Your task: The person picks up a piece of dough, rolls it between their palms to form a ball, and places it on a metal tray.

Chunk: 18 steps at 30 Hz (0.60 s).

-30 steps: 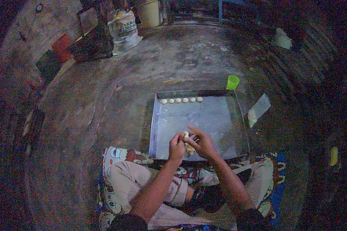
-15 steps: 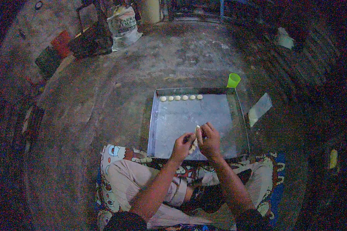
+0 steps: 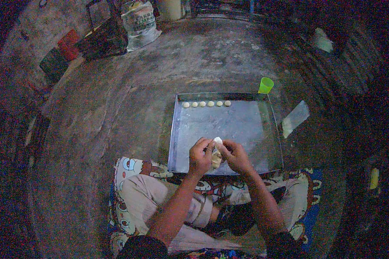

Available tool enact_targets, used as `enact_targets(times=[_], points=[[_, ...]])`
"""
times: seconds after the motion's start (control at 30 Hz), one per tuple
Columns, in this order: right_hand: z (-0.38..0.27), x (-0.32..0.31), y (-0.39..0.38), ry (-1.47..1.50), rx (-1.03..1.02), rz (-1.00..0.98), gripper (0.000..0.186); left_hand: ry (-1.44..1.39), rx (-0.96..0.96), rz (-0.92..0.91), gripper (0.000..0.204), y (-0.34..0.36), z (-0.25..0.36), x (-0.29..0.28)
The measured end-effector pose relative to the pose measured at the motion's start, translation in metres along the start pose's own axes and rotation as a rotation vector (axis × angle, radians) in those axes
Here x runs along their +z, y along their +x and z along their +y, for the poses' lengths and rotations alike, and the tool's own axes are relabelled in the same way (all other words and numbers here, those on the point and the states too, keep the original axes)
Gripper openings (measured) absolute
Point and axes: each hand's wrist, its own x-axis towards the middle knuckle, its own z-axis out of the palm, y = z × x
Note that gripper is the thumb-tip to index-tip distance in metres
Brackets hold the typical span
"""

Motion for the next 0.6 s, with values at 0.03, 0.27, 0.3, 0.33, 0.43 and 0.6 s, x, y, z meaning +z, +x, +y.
enact_targets(times=[0.03, 0.27, 0.3, 0.33, 0.43, 0.6], points=[[0.004, -0.003, 0.002, -0.252, -0.107, 0.029, 0.029, 0.019, 0.023, 0.015, 0.015, -0.001, -0.002, 0.001], [-0.011, -0.005, -0.005, -0.318, -0.273, 0.028, 0.024, -0.284, -0.223, -0.024, 0.027, -0.015, -0.006, 0.01], [-0.019, -0.004, -0.007, -0.321, -0.303, 0.032, 0.023, -0.433, -0.356, -0.037, 0.032, -0.018, -0.002, 0.009], [-0.034, -0.001, -0.011, -0.322, -0.335, 0.031, 0.021, -0.58, -0.425, -0.091, 0.036, -0.02, -0.008, 0.007], [-0.042, -0.01, -0.021, -0.249, -0.317, 0.051, 0.018, -0.889, -0.501, -0.182, 0.053, -0.022, -0.008, 0.011], [-0.03, -0.032, -0.033, -0.405, -0.189, 0.002, 0.023, -0.478, -0.182, -0.19, 0.043, -0.027, 0.012, 0.017]])
